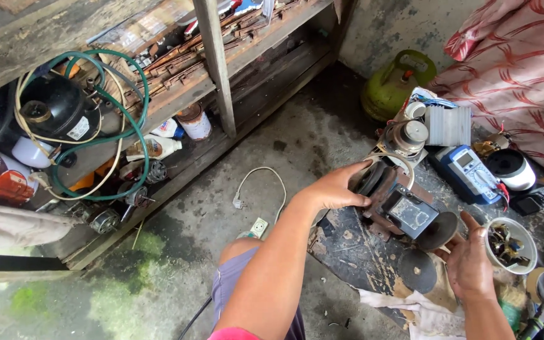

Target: Repairing a small electric motor by using a screwdriver to adjust components and cleaning it with a cloth on a workbench.

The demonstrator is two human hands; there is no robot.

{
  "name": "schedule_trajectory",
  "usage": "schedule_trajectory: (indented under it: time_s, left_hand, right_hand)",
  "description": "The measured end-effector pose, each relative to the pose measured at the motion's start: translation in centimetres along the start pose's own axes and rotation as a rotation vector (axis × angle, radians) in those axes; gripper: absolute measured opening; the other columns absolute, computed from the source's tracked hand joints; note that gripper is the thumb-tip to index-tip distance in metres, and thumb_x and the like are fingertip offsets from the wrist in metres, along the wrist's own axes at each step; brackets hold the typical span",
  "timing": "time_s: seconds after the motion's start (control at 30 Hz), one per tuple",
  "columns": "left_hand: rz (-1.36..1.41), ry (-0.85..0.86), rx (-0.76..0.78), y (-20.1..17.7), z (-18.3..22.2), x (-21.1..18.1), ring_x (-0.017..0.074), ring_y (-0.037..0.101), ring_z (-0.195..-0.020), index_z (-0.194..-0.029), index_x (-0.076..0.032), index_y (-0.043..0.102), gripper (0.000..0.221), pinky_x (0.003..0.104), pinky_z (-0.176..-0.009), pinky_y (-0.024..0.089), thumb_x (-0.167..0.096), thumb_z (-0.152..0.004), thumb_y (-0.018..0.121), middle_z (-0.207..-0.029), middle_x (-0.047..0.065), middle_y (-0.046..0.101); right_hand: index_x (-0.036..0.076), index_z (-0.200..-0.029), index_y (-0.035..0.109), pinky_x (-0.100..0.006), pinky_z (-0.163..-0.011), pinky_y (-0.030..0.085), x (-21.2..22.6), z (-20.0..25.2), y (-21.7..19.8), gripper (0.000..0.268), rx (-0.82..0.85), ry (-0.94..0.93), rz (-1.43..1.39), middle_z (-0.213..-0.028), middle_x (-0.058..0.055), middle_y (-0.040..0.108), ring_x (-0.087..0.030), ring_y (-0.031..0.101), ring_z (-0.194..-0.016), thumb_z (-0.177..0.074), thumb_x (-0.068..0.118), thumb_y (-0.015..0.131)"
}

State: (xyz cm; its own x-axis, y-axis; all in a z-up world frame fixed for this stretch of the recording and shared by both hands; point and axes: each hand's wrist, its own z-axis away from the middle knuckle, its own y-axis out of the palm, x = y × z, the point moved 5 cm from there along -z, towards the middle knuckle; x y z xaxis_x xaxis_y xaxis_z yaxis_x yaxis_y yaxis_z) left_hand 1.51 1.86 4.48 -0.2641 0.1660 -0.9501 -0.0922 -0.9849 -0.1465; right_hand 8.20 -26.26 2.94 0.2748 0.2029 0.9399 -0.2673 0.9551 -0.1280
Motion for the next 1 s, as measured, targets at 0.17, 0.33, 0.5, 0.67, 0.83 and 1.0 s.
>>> schedule_trajectory:
  time_s: [0.17, 0.33, 0.5, 0.67, 0.83, 1.0]
  left_hand:
    - [-0.098, 0.041, -0.065, -0.6, 0.8, -0.8, 0.0306, 0.031, -0.153, -0.163, -0.023, 0.024, 0.096, 0.048, -0.12, 0.032, -0.028, -0.08, 0.074, -0.17, 0.011, 0.026]
    - [-0.171, 0.085, -0.044, -0.2, 0.2, -0.6, 0.0296, 0.015, -0.159, -0.163, -0.033, 0.013, 0.102, 0.055, -0.123, 0.024, -0.011, -0.083, 0.074, -0.174, 0.007, 0.01]
    - [-0.255, 0.076, -0.055, -0.2, 1.0, -0.9, 0.0316, 0.023, -0.156, -0.163, -0.034, 0.01, 0.101, 0.046, -0.107, 0.041, -0.007, -0.086, 0.07, -0.175, 0.006, 0.006]
    - [-0.415, -0.018, -0.069, 0.1, 1.2, -1.1, 0.0288, 0.071, -0.107, -0.162, -0.038, 0.002, 0.109, 0.031, -0.06, 0.055, 0.0, -0.084, 0.069, -0.176, 0.007, 0.001]
    - [-0.38, 0.039, -0.053, 1.1, 0.0, -0.1, 0.0365, 0.07, -0.109, -0.164, -0.027, 0.025, 0.091, 0.045, -0.087, 0.058, -0.013, -0.085, 0.067, -0.135, 0.015, 0.067]
    - [-0.443, 0.085, -0.082, 1.6, -0.3, -0.1, 0.0394, 0.07, -0.104, -0.162, -0.024, 0.028, 0.084, 0.047, -0.083, 0.059, -0.007, -0.088, 0.063, -0.128, 0.018, 0.07]
  right_hand:
    - [0.017, -0.16, 0.027, -0.059, -0.095, 0.038, -2.7, -2.0, -1.8, 0.071, 0.012, -0.036, -0.034, -0.138, -0.028, 0.05, -0.041, 0.048, -0.121, -0.105, 0.06, 0.015]
    - [0.013, -0.159, 0.023, -0.059, -0.108, 0.036, -0.1, 0.2, 0.4, 0.09, 0.043, -0.041, -0.029, -0.152, -0.027, 0.04, -0.042, 0.042, -0.135, -0.084, 0.063, 0.029]
    - [0.009, -0.151, 0.029, -0.059, -0.116, 0.034, -0.3, 0.1, 0.1, 0.079, -0.015, -0.031, 0.101, -0.144, -0.033, 0.045, -0.046, 0.046, -0.132, -0.093, 0.062, 0.02]
    - [0.008, -0.143, 0.034, -0.053, -0.083, 0.048, -3.5, -2.8, -2.3, 0.051, -0.071, -0.191, 0.032, -0.126, -0.029, 0.049, -0.04, 0.054, -0.109, -0.116, 0.05, 0.024]
    - [0.015, -0.162, 0.012, -0.063, -0.109, 0.037, -0.5, 0.6, 1.7, 0.105, 0.095, -0.131, 0.032, -0.148, -0.033, 0.035, -0.044, 0.046, -0.126, -0.065, 0.028, 0.052]
    - [0.013, -0.163, 0.015, -0.058, -0.12, 0.022, 2.5, 2.7, 3.3, 0.116, 0.035, -0.157, 0.367, -0.157, -0.026, 0.036, -0.042, 0.04, -0.141, -0.06, 0.009, 0.07]
